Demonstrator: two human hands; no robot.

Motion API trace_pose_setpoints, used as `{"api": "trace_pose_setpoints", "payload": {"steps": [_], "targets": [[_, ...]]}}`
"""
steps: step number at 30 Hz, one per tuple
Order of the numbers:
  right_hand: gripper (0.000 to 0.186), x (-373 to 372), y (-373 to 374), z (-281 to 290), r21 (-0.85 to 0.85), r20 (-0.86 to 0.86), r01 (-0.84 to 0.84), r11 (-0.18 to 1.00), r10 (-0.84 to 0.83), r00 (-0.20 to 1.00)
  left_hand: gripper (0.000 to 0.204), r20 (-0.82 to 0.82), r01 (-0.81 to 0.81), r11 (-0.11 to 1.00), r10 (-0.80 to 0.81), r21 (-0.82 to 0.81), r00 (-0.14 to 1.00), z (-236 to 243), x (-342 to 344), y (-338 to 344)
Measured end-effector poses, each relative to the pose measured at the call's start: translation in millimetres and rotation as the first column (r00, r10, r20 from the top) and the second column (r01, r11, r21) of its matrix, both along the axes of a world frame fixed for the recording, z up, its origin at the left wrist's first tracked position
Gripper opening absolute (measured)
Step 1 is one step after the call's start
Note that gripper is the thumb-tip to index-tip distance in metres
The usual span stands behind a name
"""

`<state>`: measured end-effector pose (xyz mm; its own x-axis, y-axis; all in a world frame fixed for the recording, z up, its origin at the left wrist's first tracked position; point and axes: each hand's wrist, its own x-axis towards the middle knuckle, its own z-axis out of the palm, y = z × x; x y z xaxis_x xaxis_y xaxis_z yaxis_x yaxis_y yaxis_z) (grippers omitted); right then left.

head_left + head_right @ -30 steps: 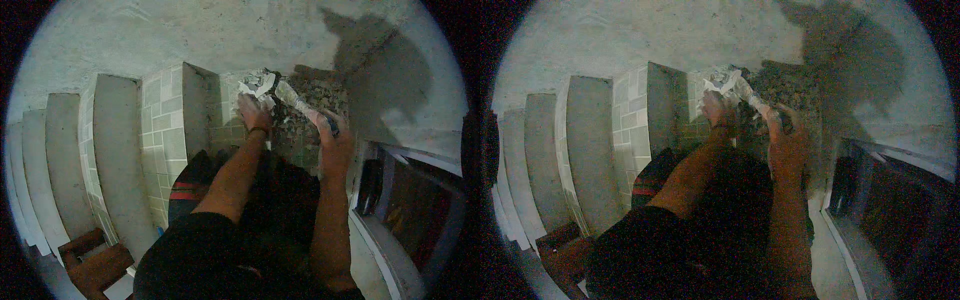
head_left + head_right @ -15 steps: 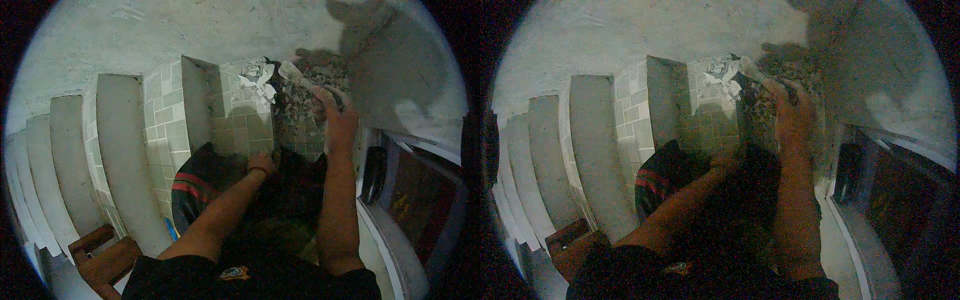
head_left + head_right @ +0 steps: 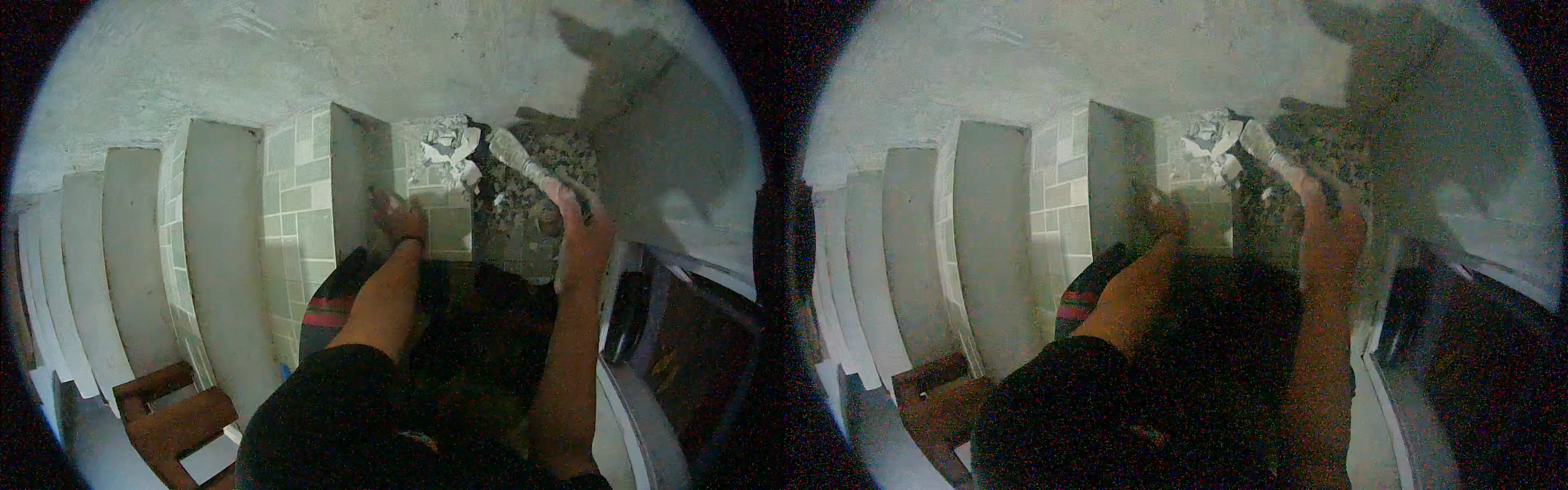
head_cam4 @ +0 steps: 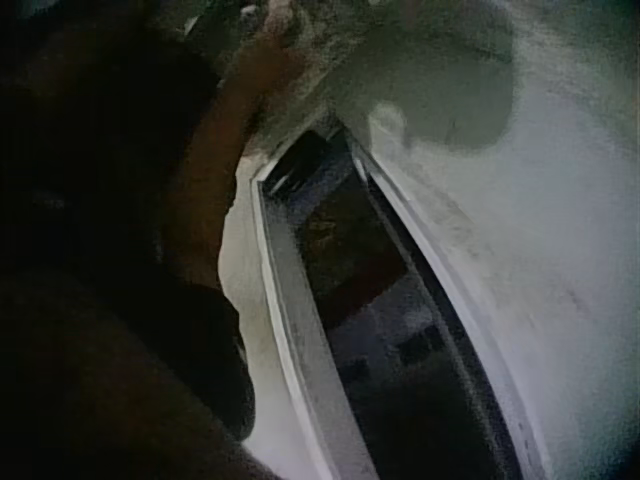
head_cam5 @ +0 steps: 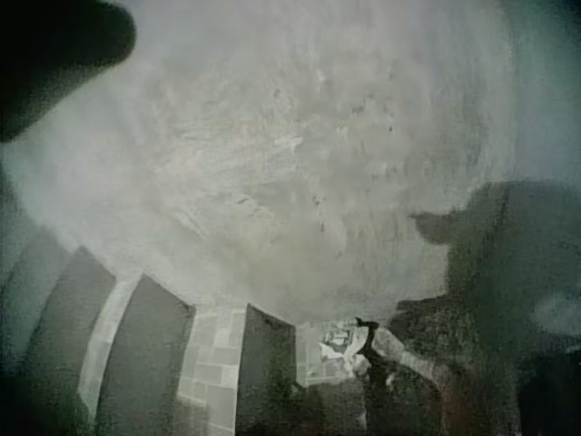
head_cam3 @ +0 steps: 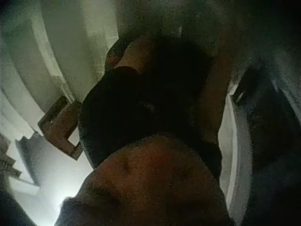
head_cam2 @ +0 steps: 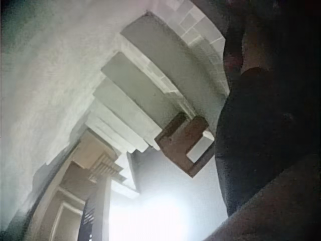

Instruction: The person applies cement to a wall using a trowel, then places and presses green square tiles onto the cemented area. The person repeatedly scoops cement and spreads it to prepare for additional tiles.

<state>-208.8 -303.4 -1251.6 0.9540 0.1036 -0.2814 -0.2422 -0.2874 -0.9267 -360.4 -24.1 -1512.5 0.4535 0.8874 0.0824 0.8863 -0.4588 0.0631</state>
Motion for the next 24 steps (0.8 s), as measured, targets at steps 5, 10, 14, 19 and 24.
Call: {"api": "trace_pose_setpoints", "payload": {"steps": [5, 10, 14, 19, 24], "targets": [[0.040, -3, 7, -10, -0.202, 0.266, -0.012, 0.979, 0.067, 0.962, 0.079, -0.130, -0.201, 0.862, 0.159, -0.465, 0.979, -4, 24, 31], [0.038, -2, 17, -7, 0.006, 0.053, -0.006, 1.000, 0.006, 0.999, 0.074, 0.142, 0.149, 0.972, -0.124, -0.179, 0.982, -25, 18, 12], [0.042, -3, 29, 1, 0.062, -0.103, -0.049, 0.997, 0.056, 0.993, 0.075, 0.258, 0.048, 0.994, -0.022, -0.096, 0.966, -25, 26, 25], [0.044, -6, 42, 5, 0.070, -0.044, -0.018, 0.997, 0.021, 0.999, 0.079, 0.064, -0.112, 0.982, 0.123, -0.151, 0.990, -22, 31, 45], [0.044, -8, 48, 5, 0.129, -0.130, -0.027, 0.991, 0.044, 0.991, 0.078, 0.190, 0.227, 0.971, -0.210, -0.071, 0.959, -25, 51, 27]]}}
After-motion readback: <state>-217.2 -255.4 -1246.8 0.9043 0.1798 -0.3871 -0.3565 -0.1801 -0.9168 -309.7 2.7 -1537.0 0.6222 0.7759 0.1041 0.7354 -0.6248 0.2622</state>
